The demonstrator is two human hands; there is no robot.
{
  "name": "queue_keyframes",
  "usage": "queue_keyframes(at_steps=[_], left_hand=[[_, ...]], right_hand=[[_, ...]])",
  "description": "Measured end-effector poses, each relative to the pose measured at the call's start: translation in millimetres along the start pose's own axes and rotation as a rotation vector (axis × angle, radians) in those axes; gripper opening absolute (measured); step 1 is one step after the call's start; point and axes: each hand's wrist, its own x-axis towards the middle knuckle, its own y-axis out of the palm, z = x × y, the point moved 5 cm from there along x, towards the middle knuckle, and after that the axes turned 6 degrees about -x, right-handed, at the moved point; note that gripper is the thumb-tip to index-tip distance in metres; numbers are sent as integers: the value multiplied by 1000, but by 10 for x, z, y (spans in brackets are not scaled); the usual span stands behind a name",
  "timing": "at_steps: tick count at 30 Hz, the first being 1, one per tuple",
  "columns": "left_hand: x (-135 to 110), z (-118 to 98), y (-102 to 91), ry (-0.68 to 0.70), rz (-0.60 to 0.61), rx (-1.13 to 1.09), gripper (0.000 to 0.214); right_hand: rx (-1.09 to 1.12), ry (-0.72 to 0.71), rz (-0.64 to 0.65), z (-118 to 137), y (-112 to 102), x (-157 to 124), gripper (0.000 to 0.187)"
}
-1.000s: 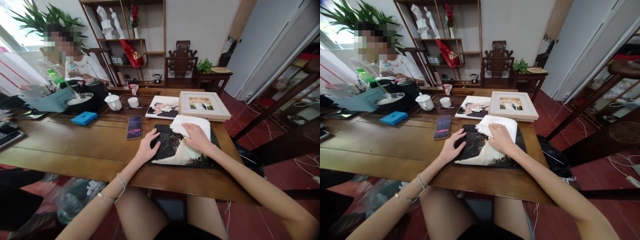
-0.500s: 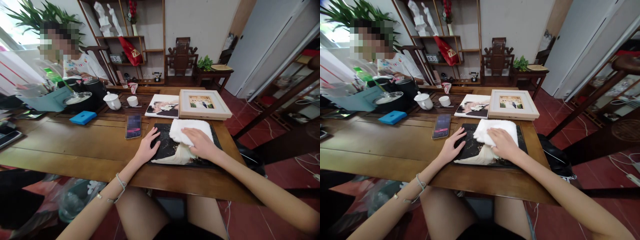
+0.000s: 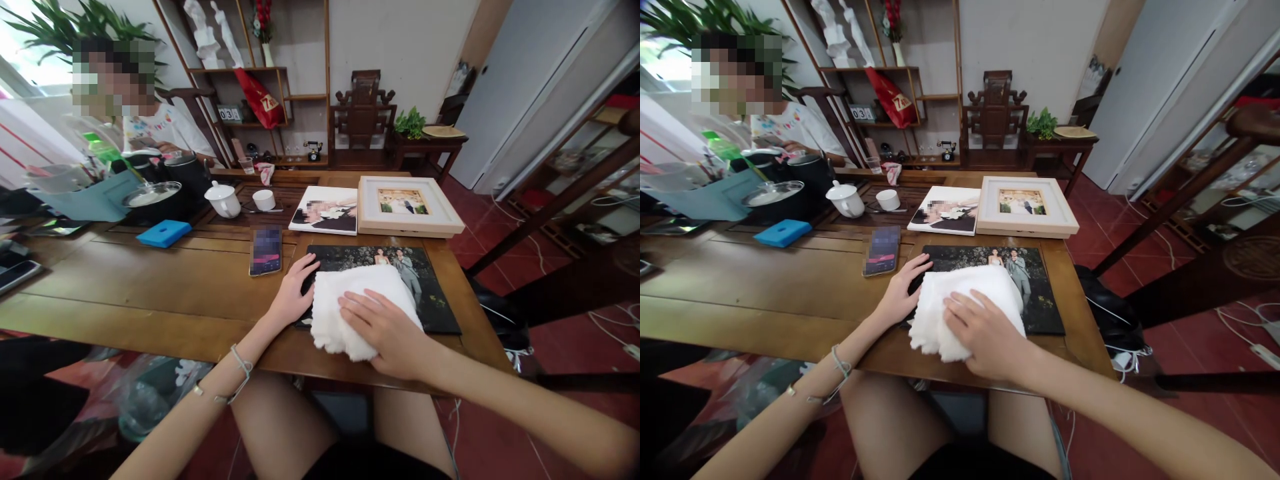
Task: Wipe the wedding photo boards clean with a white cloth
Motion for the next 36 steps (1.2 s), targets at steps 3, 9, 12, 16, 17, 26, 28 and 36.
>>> queue_keyframes(at_steps=[3, 9, 12, 16, 17, 26, 28, 36], left_hand=[[1, 16, 10, -25, -10, -3, 39], [-4, 21, 28, -65, 1, -74, 42], [-4, 24, 31, -71, 14, -110, 42], [1, 20, 36, -49, 24, -114, 42], [3, 19, 34, -48, 20, -107, 42], [-3, -17, 31, -50, 25, -38, 41], [-11, -16, 29, -51, 21, -44, 40], [3, 207, -72, -423, -230, -581, 53]], right_hand=[[-3, 143, -50, -401, -33, 96, 71], [-157, 312, -40, -809, -38, 463, 69], [-210, 245, 20, -465, 39, 502, 71], [-169, 49, 25, 121, 86, 325, 75], [-147, 26, 25, 192, 75, 267, 76], [-90, 303, -81, -876, -117, 13, 70], [-140, 403, -133, -1157, -130, -57, 65], [-208, 324, -166, -1036, -9, -363, 73]])
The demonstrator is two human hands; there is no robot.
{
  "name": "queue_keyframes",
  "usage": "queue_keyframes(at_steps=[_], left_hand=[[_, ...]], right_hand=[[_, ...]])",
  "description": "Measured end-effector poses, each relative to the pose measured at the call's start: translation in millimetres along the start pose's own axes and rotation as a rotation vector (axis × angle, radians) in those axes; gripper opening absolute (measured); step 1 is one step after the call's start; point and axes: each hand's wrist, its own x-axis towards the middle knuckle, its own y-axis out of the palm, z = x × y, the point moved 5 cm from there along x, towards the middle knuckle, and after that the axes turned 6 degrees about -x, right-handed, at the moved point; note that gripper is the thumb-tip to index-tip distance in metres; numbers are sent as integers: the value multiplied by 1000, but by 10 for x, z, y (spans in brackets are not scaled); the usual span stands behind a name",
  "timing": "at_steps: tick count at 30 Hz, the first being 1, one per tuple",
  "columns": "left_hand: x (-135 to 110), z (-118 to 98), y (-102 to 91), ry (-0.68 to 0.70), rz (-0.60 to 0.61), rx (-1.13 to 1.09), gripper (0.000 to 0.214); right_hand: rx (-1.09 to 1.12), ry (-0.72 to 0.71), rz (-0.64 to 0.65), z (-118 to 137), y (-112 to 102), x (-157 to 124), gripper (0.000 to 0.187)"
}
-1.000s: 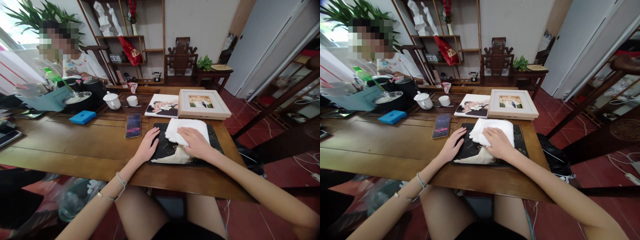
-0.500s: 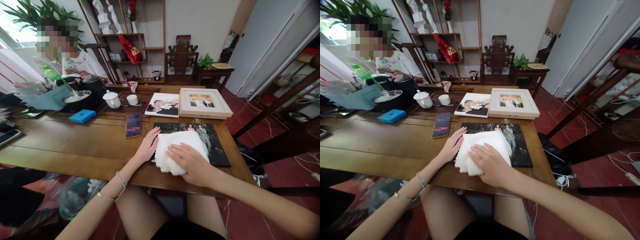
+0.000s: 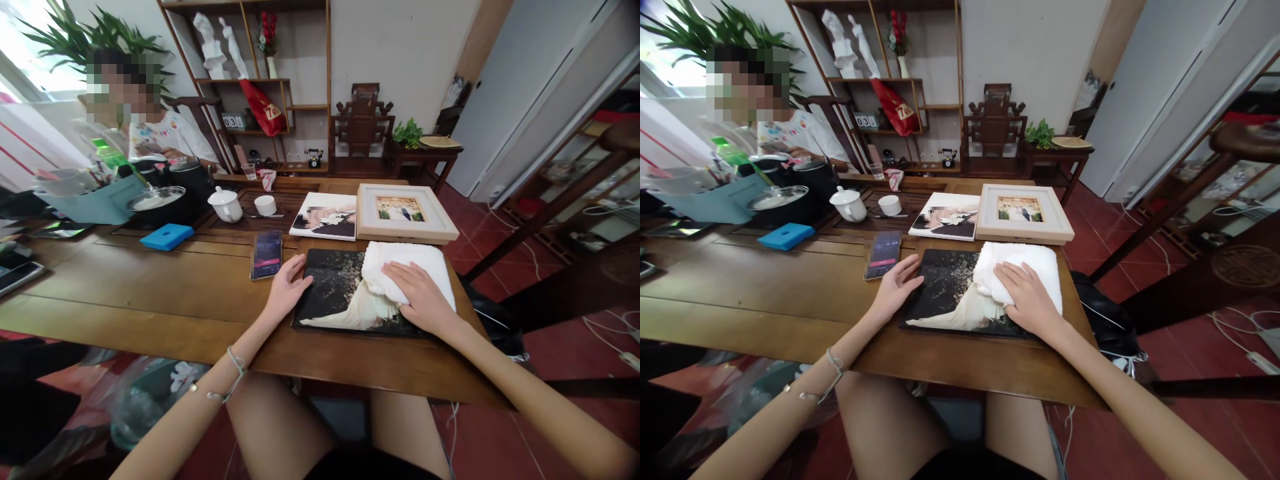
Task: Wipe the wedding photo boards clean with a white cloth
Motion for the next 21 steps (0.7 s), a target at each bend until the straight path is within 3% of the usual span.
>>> queue_keyframes(at_steps=[3, 5, 8, 11, 14, 17, 21], left_hand=[[-21, 1, -73, -239, -140, -236, 63], [-85, -12, -95, -384, -193, -331, 58], [-203, -65, -34, -499, -104, -507, 41], [-337, -146, 58, -503, 15, -619, 36], [-484, -198, 67, -464, -56, -604, 40], [-620, -264, 49, -432, -116, -574, 42], [-741, -498, -93, -356, -237, -524, 44]], right_hand=[[39, -49, -20, 88, -41, -71, 78], [69, -62, -33, 141, -72, -79, 81], [124, -106, -42, 295, -122, -60, 84], [195, -197, -34, 500, -179, -23, 86], [281, -286, -15, 590, -234, -8, 85], [332, -252, -25, 432, -263, -76, 81], [336, -31, -81, 23, -281, -327, 74]])
